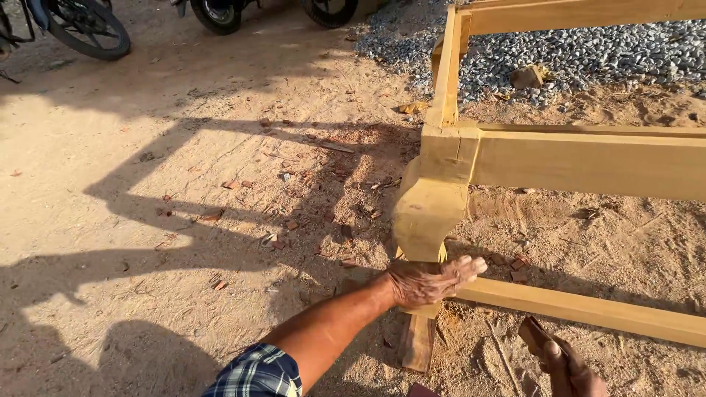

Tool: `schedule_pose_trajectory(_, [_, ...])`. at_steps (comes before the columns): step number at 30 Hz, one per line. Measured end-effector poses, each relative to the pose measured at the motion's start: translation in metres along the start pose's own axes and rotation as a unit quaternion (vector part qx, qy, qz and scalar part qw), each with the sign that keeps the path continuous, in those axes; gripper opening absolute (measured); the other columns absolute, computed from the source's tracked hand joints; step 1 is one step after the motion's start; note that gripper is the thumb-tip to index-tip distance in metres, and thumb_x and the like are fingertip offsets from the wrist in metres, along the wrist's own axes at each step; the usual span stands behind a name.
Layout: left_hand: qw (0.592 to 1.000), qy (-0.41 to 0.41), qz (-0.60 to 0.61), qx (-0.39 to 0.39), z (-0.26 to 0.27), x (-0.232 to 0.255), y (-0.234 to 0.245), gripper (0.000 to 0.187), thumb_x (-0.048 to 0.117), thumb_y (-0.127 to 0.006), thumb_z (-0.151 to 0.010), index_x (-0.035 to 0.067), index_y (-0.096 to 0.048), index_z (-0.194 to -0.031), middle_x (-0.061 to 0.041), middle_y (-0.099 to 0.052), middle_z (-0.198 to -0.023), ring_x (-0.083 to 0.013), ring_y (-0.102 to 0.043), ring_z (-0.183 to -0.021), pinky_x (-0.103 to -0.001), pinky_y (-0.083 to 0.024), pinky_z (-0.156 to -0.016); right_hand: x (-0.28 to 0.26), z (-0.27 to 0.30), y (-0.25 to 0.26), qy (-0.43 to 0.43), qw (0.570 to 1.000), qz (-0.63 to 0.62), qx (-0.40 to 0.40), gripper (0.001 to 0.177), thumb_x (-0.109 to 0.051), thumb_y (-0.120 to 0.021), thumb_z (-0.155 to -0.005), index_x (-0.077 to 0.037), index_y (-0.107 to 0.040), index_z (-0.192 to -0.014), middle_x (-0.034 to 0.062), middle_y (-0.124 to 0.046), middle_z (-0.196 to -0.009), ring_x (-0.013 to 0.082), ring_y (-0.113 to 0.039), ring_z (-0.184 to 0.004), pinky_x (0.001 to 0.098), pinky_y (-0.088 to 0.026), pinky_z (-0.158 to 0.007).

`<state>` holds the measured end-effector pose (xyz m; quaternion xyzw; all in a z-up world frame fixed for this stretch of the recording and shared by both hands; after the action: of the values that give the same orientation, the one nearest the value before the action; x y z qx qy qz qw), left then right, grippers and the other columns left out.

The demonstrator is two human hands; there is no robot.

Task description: The recorder uses sandpaper to smooth the surface of a wooden furniture frame by hand.

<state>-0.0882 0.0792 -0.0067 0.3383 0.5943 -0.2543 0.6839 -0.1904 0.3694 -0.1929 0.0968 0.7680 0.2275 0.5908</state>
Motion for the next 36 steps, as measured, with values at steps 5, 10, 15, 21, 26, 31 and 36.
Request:
schedule_pose_trajectory(5, [0.957, 0.018, 0.285, 0.041, 0.011, 0.014, -0.009, 0.070, 0.050, -0.036, -0.101, 0.015, -0.024, -0.160, -0.005, -0.021, -0.172, -0.0243, -0.021, -0.160, -0.047, -0.015, -0.135, -0.067, 0.004, 0.011, -0.065, 0.995, -0.068, -0.027, 0.056, -0.046, -0.040, -0.105, -0.008, -0.065, -0.138, 0.0179, -0.076, -0.120, 0.0263, -0.073, -0.113, 0.0438, -0.061, -0.092])
schedule_pose_trajectory(10, [0.975, 0.185, 0.056, 0.107, 0.038, -0.100, 0.020, 0.068, 0.019, -0.048, -0.122, 0.011, -0.002, -0.171, -0.009, -0.007, -0.179, -0.0262, -0.010, -0.166, -0.048, -0.006, -0.138, -0.050, 0.006, 0.003, -0.085, 0.995, 0.005, -0.056, 0.059, -0.050, -0.043, -0.103, -0.008, -0.068, -0.135, 0.0218, -0.081, -0.108, 0.0271, -0.076, -0.111, 0.0453, -0.061, -0.095])
schedule_pose_trajectory(15, [0.950, 0.129, 0.273, 0.081, 0.050, -0.157, 0.023, 0.060, 0.031, -0.037, -0.113, 0.015, -0.020, -0.168, -0.004, -0.018, -0.175, -0.0238, -0.021, -0.161, -0.044, -0.015, -0.135, -0.069, 0.012, 0.009, -0.129, 0.986, 0.082, -0.066, 0.060, -0.051, -0.040, -0.106, -0.012, -0.067, -0.141, 0.0250, -0.082, -0.099, 0.0307, -0.082, -0.097, 0.0485, -0.066, -0.087])
schedule_pose_trajectory(21, [0.904, 0.280, 0.292, 0.137, 0.064, -0.140, 0.020, 0.053, 0.034, -0.048, -0.118, 0.013, -0.035, -0.165, -0.005, -0.032, -0.171, -0.0221, -0.030, -0.159, -0.039, -0.026, -0.136, -0.045, 0.009, 0.014, -0.083, 0.993, 0.065, -0.054, 0.058, -0.052, -0.043, -0.102, -0.012, -0.067, -0.137, 0.0201, -0.079, -0.105, 0.0280, -0.077, -0.104, 0.0468, -0.062, -0.088])
schedule_pose_trajectory(26, [0.824, 0.445, 0.317, 0.148, 0.082, -0.108, 0.030, 0.063, 0.048, -0.057, -0.111, 0.014, -0.039, -0.161, -0.005, -0.037, -0.169, -0.0225, -0.035, -0.158, -0.039, -0.030, -0.135, -0.061, 0.010, 0.017, -0.118, 0.987, 0.073, -0.079, 0.061, -0.056, -0.048, -0.100, -0.013, -0.066, -0.139, 0.0203, -0.083, -0.097, 0.0268, -0.080, -0.100, 0.0448, -0.062, -0.087])
schedule_pose_trajectory(31, [0.636, 0.689, 0.340, 0.071, 0.104, -0.063, 0.026, 0.083, 0.058, -0.055, -0.100, 0.002, -0.034, -0.158, -0.018, -0.036, -0.162, -0.0344, -0.035, -0.154, -0.050, -0.027, -0.131, -0.080, 0.012, 0.022, -0.138, 0.980, 0.113, -0.086, 0.059, -0.057, -0.048, -0.100, -0.016, -0.069, -0.137, 0.0169, -0.079, -0.090, 0.0247, -0.081, -0.086, 0.0431, -0.064, -0.077])
schedule_pose_trajectory(36, [0.726, 0.597, 0.302, 0.158, 0.053, -0.102, 0.039, 0.077, 0.056, -0.042, -0.113, 0.004, -0.017, -0.165, -0.017, -0.019, -0.174, -0.0320, -0.013, -0.165, -0.049, -0.008, -0.138, -0.075, 0.011, 0.015, -0.125, 0.985, 0.083, -0.089, 0.056, -0.055, -0.052, -0.096, -0.019, -0.073, -0.135, 0.0146, -0.078, -0.085, 0.0255, -0.075, -0.070, 0.0441, -0.060, -0.066])
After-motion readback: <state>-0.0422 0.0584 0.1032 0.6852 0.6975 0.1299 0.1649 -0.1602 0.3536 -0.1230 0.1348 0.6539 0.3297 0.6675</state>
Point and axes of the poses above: each hand's wrist, its own z-axis away from the middle knuckle, its own y-axis out of the back of the hand, x = y × z, the point moved 5 cm from there along -z, towards the middle knuckle
